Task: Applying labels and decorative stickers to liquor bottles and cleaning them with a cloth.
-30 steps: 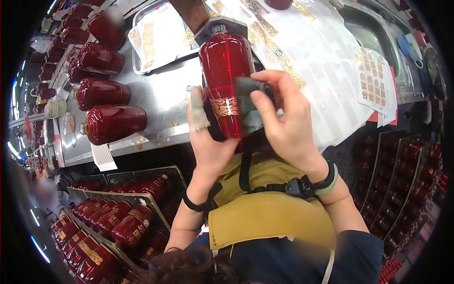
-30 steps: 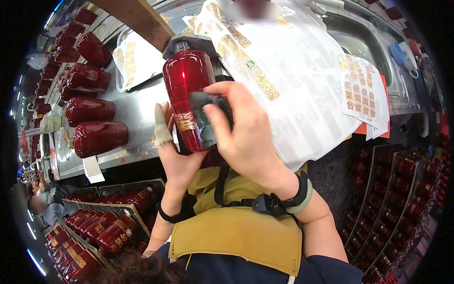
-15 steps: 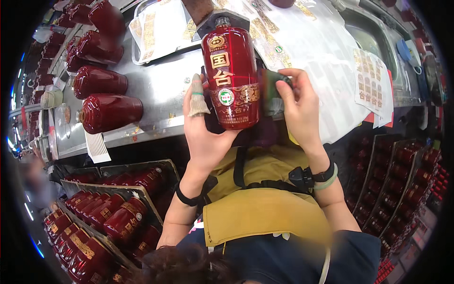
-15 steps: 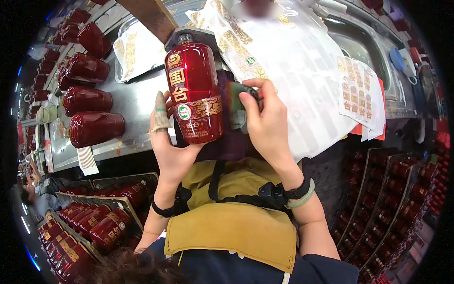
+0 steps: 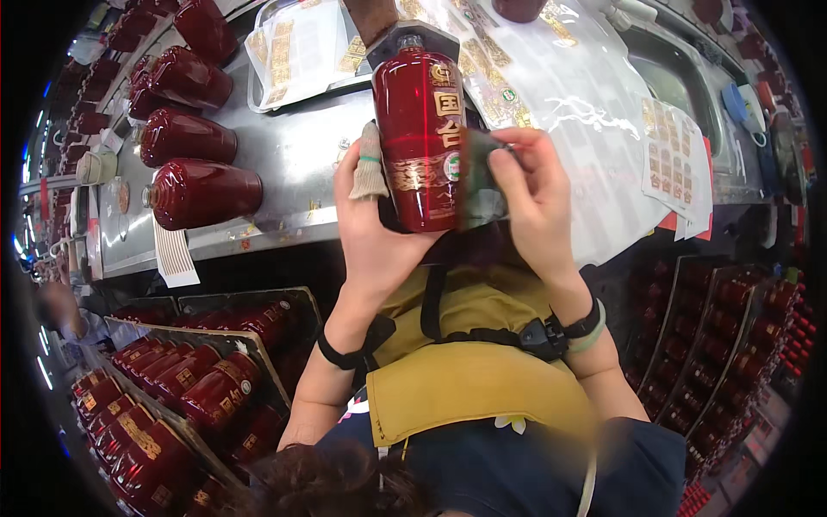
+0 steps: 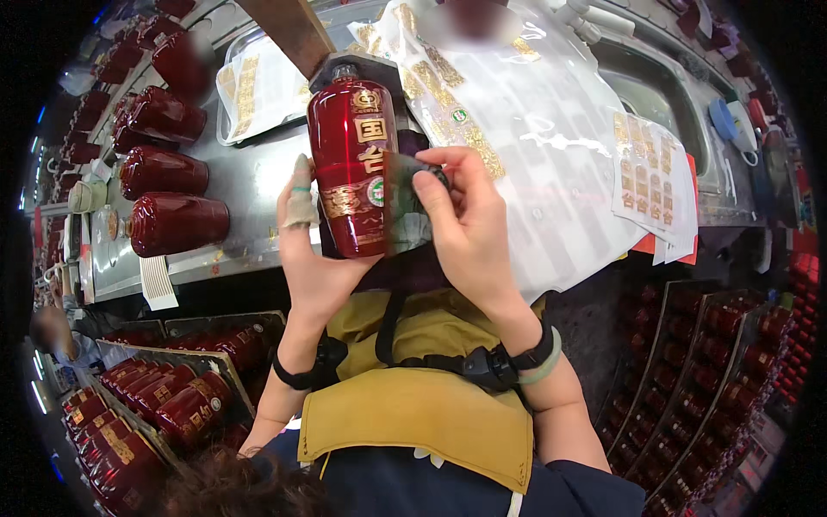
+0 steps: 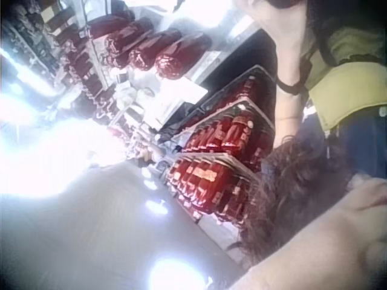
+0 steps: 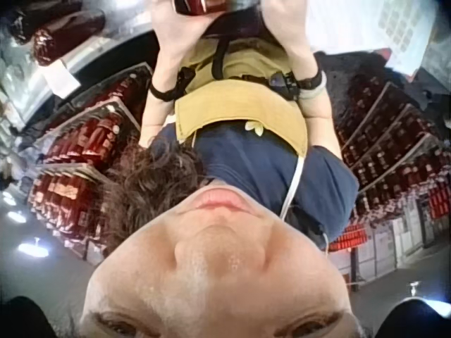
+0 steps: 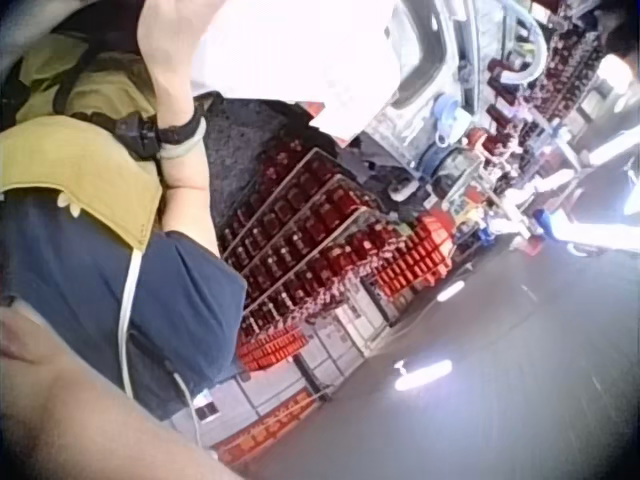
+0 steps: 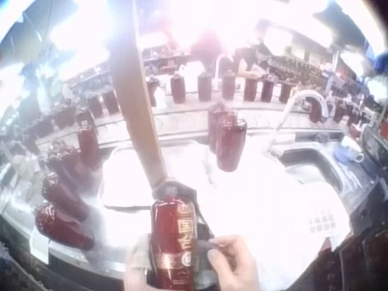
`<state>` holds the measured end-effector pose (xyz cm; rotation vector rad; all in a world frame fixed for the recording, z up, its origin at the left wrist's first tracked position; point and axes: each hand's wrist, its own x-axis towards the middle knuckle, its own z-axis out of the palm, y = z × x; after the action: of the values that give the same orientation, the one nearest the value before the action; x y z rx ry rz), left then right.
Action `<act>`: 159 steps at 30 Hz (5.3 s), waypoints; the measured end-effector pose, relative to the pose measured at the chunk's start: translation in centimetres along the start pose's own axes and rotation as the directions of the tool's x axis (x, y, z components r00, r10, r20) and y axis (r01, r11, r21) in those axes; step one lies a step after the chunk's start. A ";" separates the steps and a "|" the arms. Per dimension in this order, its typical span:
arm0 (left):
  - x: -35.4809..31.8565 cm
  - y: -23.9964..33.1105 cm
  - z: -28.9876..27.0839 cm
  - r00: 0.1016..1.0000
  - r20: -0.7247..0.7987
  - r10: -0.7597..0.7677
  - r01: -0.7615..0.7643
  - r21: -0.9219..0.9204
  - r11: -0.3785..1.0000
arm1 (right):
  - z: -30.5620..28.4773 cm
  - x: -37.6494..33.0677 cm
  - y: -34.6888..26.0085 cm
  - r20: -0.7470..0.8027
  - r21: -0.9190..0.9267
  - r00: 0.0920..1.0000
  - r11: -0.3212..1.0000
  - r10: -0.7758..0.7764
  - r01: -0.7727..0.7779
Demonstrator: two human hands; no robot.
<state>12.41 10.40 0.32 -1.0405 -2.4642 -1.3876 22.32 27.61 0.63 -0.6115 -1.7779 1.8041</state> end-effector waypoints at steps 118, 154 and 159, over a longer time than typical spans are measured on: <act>-1.1 -2.6 -0.5 0.841 0.479 -0.250 0.525 -0.616 0.587 | -1.5 -1.2 -2.5 0.578 -0.394 0.481 0.290 -0.659 0.872; -1.0 1.0 0.1 0.974 0.089 0.211 -0.226 0.224 0.948 | -1.8 2.8 -4.5 0.021 -0.523 0.788 0.665 -0.615 0.533; -1.2 0.5 0.0 0.976 0.070 0.207 -0.216 0.161 0.963 | -1.5 3.3 -3.7 0.098 -0.514 0.744 0.607 -0.661 0.606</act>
<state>13.64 9.97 0.13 -1.2713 -2.3719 -1.0827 21.02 30.87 4.43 -0.1843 -2.0651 0.7838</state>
